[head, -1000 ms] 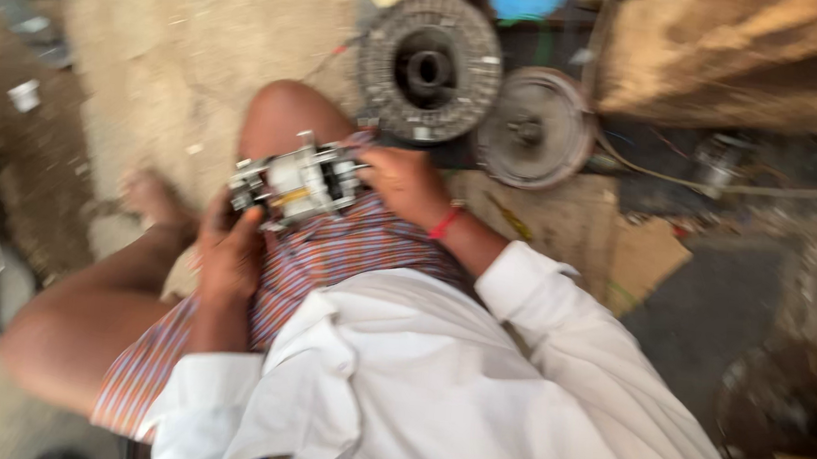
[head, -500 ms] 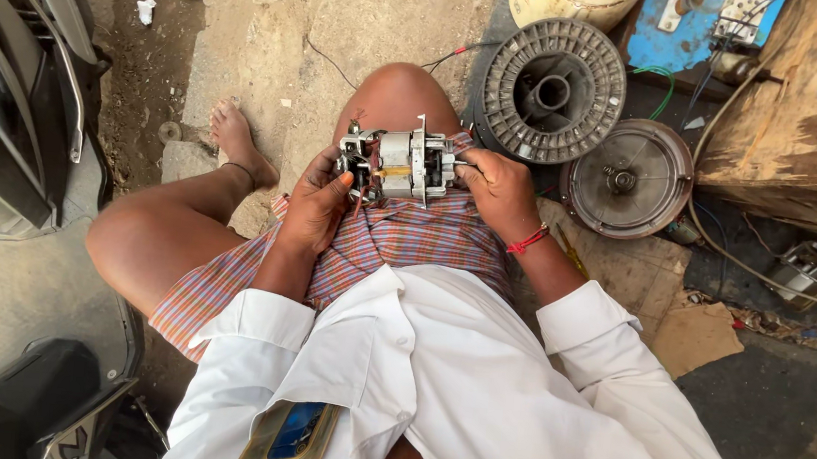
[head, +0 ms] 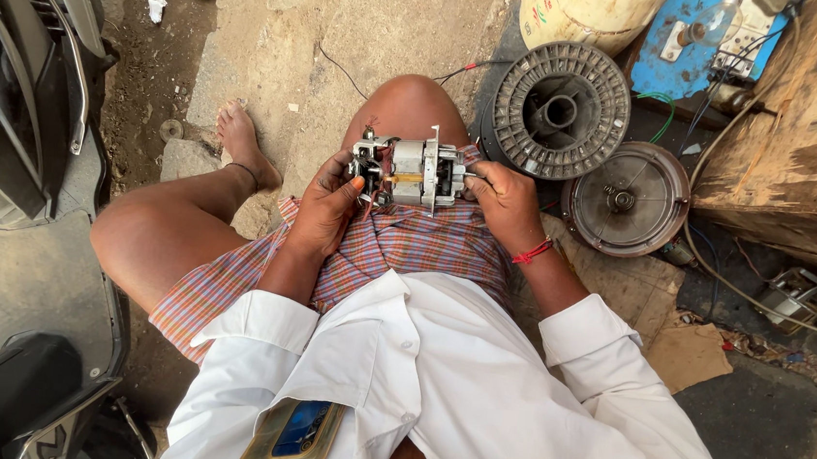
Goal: The person sits on the ground holding an electric motor on their lap and uses a screwdriver to work on it, prying and turning parts of the motor housing. They reposition the motor, handle its wires, and continue working on the motor with the screwdriver.
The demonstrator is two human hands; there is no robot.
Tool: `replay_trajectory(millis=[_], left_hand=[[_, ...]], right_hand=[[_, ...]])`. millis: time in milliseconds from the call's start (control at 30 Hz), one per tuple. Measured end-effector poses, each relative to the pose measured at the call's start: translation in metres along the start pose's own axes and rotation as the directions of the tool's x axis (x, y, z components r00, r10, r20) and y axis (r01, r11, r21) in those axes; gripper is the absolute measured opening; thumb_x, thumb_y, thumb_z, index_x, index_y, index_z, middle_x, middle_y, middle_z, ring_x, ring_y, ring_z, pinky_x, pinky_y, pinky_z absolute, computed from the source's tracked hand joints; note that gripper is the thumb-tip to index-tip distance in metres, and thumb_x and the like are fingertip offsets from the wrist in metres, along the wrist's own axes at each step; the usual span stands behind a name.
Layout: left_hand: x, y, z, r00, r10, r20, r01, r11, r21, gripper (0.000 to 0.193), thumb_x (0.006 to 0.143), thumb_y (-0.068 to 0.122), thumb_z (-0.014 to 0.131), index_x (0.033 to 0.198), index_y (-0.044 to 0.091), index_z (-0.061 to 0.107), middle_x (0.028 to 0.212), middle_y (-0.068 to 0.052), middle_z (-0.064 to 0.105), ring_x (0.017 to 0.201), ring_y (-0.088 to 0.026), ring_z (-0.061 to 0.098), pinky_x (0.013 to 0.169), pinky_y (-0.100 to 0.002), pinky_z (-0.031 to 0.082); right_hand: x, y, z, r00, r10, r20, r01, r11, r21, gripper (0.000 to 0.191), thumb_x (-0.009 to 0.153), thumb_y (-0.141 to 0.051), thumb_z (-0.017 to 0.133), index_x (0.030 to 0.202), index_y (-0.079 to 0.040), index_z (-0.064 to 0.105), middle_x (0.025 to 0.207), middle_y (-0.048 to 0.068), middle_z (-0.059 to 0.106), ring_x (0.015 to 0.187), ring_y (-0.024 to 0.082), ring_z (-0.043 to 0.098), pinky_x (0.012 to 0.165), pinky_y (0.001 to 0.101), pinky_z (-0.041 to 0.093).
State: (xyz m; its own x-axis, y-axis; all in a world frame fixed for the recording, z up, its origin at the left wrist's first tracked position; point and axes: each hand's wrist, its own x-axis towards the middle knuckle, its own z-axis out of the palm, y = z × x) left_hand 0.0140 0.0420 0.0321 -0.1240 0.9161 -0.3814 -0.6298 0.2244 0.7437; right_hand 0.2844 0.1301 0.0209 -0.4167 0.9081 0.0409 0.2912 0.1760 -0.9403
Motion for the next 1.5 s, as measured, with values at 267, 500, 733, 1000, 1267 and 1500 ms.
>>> replay_trajectory(millis=[267, 500, 733, 1000, 1267, 1500], left_hand=[[0.0, 0.005, 0.001, 0.999, 0.013, 0.046, -0.012, 1.0, -0.005, 0.049, 0.1, -0.002, 0.063, 0.147, -0.002, 0.049, 0.132, -0.01, 0.061, 0.118, -0.017, 0.058, 0.1, -0.031, 0.048], [0.003, 0.009, -0.001, 0.998, 0.037, 0.043, -0.04, 0.996, 0.081, 0.049, 0.099, -0.004, 0.062, 0.146, -0.002, 0.05, 0.136, -0.009, 0.06, 0.124, -0.017, 0.056, 0.11, -0.03, 0.045], [0.002, 0.017, -0.008, 0.999, 0.026, 0.048, -0.031, 0.994, 0.104, 0.048, 0.1, -0.003, 0.06, 0.147, -0.002, 0.049, 0.135, -0.01, 0.06, 0.123, -0.018, 0.057, 0.109, -0.031, 0.046], [-0.002, 0.023, -0.018, 0.999, 0.036, -0.001, -0.035, 0.983, 0.178, 0.05, 0.099, -0.003, 0.06, 0.148, -0.003, 0.048, 0.138, -0.01, 0.06, 0.126, -0.017, 0.057, 0.11, -0.03, 0.046], [-0.012, 0.024, -0.032, 1.0, -0.022, 0.001, 0.022, 0.999, 0.049, 0.053, 0.1, -0.004, 0.06, 0.152, -0.002, 0.046, 0.139, -0.013, 0.059, 0.123, -0.019, 0.057, 0.106, -0.031, 0.047], [-0.02, 0.022, -0.034, 0.998, 0.047, -0.033, -0.036, 0.962, 0.272, 0.056, 0.099, -0.001, 0.061, 0.152, -0.002, 0.044, 0.146, -0.012, 0.056, 0.133, -0.018, 0.054, 0.111, -0.03, 0.044]], right_hand=[[0.001, 0.024, 0.007, 0.996, 0.085, 0.034, -0.089, 0.98, 0.18, 0.019, 0.1, -0.009, 0.068, 0.114, 0.003, 0.072, 0.096, 0.006, 0.076, 0.085, 0.008, 0.068, 0.076, 0.0265, 0.056], [-0.005, 0.023, 0.017, 0.996, 0.075, -0.039, -0.07, 0.989, 0.131, 0.02, 0.1, -0.011, 0.069, 0.114, 0.003, 0.071, 0.095, 0.007, 0.077, 0.086, 0.009, 0.068, 0.076, 0.0267, 0.056], [-0.004, 0.015, 0.029, 0.995, 0.053, -0.082, -0.045, 0.994, 0.095, 0.019, 0.099, -0.012, 0.069, 0.111, 0.003, 0.071, 0.093, 0.008, 0.077, 0.083, 0.011, 0.071, 0.074, 0.0266, 0.056], [-0.009, 0.015, 0.045, 0.993, 0.07, -0.091, -0.056, 0.988, 0.146, 0.019, 0.099, -0.011, 0.068, 0.112, 0.003, 0.07, 0.093, 0.009, 0.077, 0.083, 0.011, 0.07, 0.074, 0.0265, 0.056], [-0.018, 0.009, 0.056, 0.994, 0.082, -0.071, -0.07, 0.985, 0.159, 0.016, 0.1, -0.009, 0.069, 0.11, 0.003, 0.071, 0.09, 0.007, 0.077, 0.082, 0.01, 0.07, 0.073, 0.0269, 0.056], [-0.026, 0.007, 0.065, 0.992, 0.091, -0.085, -0.077, 0.985, 0.152, 0.015, 0.1, -0.009, 0.068, 0.11, 0.003, 0.071, 0.09, 0.007, 0.077, 0.082, 0.01, 0.07, 0.073, 0.0268, 0.056]])
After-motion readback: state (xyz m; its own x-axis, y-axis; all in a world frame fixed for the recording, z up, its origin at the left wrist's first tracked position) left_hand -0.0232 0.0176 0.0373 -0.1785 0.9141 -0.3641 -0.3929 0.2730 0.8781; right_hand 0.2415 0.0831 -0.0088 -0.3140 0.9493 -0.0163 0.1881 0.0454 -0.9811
